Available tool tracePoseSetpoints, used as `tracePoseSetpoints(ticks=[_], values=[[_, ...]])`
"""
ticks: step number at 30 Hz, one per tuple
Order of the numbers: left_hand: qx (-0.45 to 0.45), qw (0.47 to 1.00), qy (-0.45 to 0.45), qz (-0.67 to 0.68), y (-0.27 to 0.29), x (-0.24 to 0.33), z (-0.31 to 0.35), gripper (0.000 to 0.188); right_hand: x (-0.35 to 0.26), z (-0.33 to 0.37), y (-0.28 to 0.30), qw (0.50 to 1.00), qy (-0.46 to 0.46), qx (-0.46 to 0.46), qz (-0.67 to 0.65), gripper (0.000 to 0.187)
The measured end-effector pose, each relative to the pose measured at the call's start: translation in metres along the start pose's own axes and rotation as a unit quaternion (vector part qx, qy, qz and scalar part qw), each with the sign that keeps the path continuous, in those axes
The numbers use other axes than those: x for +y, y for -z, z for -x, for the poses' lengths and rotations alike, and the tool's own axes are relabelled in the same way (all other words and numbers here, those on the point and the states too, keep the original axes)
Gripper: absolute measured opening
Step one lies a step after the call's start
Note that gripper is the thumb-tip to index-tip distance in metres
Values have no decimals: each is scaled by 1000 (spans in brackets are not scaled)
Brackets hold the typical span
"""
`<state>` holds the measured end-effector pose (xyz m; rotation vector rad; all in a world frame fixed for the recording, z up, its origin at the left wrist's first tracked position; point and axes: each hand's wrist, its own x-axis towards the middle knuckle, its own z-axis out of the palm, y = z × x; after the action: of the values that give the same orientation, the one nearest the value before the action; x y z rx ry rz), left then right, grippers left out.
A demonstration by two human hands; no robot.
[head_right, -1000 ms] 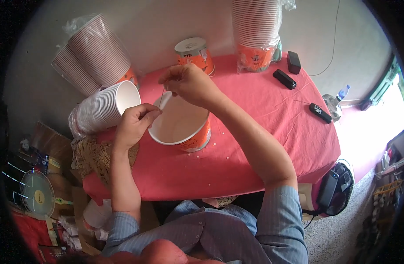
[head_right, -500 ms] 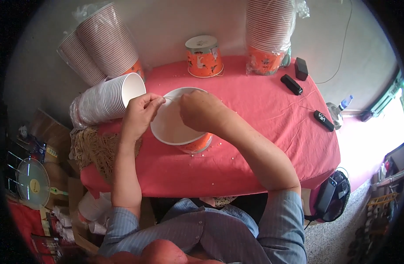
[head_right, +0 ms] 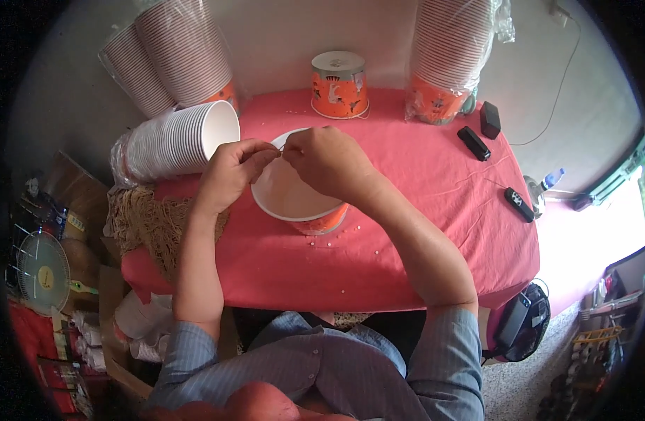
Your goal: Attaching string handles to paper buckets at a workstation.
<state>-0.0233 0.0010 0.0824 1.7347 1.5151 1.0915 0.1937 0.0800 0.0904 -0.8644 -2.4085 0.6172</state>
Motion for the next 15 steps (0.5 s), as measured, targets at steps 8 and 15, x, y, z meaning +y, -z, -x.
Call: tracePoseSetpoints(ticks=[8,15], values=[[-11,997,8,82,1,-4,-2,21,4,2,23,992,2,74,-105,22],[4,995,36,88,6,1,-2,20,7,0,52,970,-62,124,-202,21]])
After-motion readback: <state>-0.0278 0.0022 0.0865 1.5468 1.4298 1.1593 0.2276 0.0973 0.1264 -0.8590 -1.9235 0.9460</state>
